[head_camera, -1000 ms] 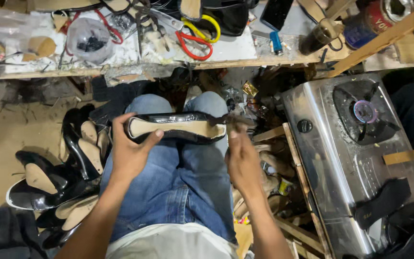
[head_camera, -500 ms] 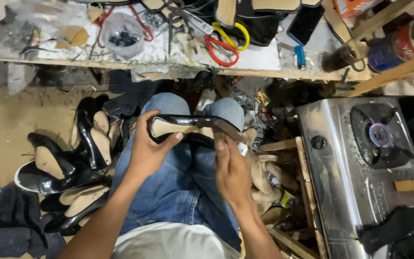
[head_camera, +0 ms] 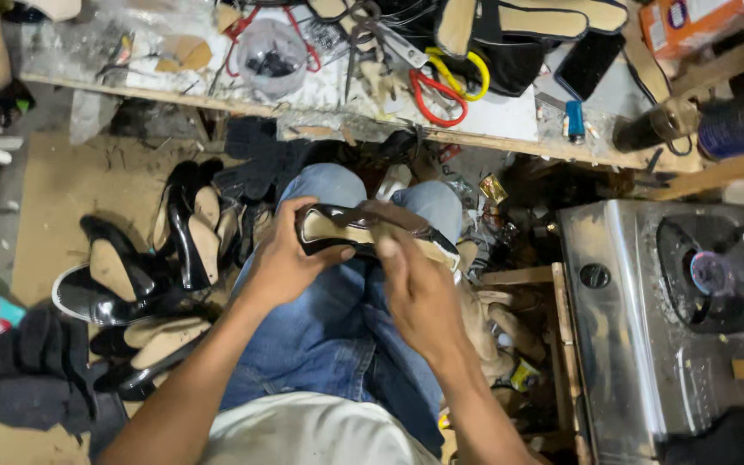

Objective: The person sits cross-legged and repairs black high-heeled shoes by hand. They repeatedly pry and separate the sole from the upper, then reattach and press the sole back into place using a small metal tool.

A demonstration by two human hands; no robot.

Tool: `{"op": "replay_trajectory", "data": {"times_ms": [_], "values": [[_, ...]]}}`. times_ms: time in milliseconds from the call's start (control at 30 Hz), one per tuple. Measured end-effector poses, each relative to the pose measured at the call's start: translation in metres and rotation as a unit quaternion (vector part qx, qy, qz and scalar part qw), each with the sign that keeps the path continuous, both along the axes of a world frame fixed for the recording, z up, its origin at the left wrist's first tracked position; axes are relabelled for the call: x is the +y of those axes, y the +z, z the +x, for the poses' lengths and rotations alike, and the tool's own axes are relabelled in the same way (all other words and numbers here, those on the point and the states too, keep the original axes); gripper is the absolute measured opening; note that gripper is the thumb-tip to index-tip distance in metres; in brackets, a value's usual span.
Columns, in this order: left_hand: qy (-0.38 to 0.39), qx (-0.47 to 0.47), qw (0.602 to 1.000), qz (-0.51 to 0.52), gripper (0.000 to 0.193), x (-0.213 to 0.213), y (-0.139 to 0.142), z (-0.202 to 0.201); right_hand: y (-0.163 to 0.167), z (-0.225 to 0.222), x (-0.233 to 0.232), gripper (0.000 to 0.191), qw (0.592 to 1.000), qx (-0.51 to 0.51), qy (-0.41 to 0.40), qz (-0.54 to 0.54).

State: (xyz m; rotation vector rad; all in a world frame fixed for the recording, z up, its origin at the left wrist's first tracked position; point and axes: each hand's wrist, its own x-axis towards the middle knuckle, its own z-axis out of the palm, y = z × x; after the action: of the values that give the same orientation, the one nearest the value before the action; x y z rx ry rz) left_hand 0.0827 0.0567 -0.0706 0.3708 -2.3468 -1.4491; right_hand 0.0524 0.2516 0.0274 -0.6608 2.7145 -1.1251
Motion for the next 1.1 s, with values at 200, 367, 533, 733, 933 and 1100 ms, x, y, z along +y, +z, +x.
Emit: {"op": "replay_trajectory", "data": {"times_ms": [200, 367, 533, 733, 933, 1100], "values": [[0.036, 0.019, 0.999, -0.013, 0.081, 0.013, -0.001, -0.007, -0.011, 0.009, 0.018, 0.036, 0.987, 0.141, -0.023, -0.07], [0.029, 0.047, 0.995, 0.085, 0.074, 0.024, -0.003, -0.007, -0.026, 0.009, 0.076, 0.042, 0.965, -0.033, -0.184, -0.186], [0.03, 0.056, 0.997, 0.033, 0.07, 0.026, -0.002, -0.004, -0.058, 0.01, 0.1, 0.038, 0.907, -0.048, -0.333, -0.253], [0.017, 0.062, 0.997, 0.037, 0.069, 0.025, 0.001, -0.009, -0.063, 0.004, 0.095, 0.035, 0.884, -0.058, -0.307, -0.347], [0.022, 0.061, 0.995, 0.076, 0.069, 0.025, 0.001, -0.006, -0.057, 0.004, 0.07, 0.03, 0.972, 0.051, -0.172, -0.15], [0.014, 0.086, 0.995, 0.042, 0.07, 0.024, 0.001, -0.002, -0.056, 0.014, 0.043, 0.032, 0.96, 0.049, -0.118, -0.249]]}}
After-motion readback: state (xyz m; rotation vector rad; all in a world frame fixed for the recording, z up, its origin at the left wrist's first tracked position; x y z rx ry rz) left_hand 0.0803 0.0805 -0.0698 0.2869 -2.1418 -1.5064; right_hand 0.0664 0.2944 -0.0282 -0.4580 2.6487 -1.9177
